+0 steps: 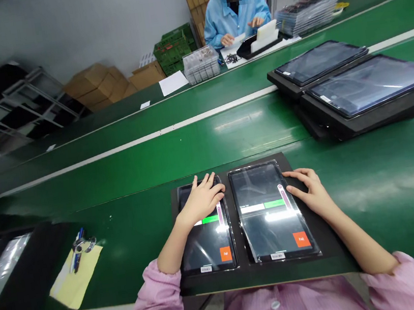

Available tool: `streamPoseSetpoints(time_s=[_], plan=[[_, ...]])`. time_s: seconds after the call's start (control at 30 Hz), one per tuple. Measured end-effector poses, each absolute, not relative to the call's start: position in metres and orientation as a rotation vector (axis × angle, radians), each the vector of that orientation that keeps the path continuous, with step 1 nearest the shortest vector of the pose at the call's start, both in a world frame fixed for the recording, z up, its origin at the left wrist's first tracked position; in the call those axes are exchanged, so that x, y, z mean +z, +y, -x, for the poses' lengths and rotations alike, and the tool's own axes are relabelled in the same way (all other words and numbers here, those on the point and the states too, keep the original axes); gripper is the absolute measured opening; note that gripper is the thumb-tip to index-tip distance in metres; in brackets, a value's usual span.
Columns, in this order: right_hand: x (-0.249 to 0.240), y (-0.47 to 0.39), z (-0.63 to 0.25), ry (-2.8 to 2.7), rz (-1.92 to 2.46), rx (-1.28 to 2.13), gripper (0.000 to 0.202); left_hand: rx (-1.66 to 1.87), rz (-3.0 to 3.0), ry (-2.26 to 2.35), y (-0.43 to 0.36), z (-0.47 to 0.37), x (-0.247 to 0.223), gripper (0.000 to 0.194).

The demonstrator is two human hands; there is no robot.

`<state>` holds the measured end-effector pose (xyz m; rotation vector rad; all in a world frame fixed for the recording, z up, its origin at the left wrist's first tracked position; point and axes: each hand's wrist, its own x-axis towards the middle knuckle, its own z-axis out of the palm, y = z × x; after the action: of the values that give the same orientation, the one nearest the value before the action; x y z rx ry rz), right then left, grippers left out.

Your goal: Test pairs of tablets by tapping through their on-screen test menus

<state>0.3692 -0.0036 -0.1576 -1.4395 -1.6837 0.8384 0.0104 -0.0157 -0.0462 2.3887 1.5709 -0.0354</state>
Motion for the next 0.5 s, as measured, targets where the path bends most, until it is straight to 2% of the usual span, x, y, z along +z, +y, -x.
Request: streamPoseSetpoints(time_s=[0.3, 0.5], plan=[[-0.159, -0.003, -0.366, -1.723, 1.417, 0.748, 0.036, 0.089, -2.285, 1.64, -0.008, 0.0, -0.052, 0.039], [-0.16, -0.003, -0.367, -1.721, 1.395, 0.735, 0.038, 0.11, -2.213, 1.632, 0.002, 0.014, -0.05, 0.04]])
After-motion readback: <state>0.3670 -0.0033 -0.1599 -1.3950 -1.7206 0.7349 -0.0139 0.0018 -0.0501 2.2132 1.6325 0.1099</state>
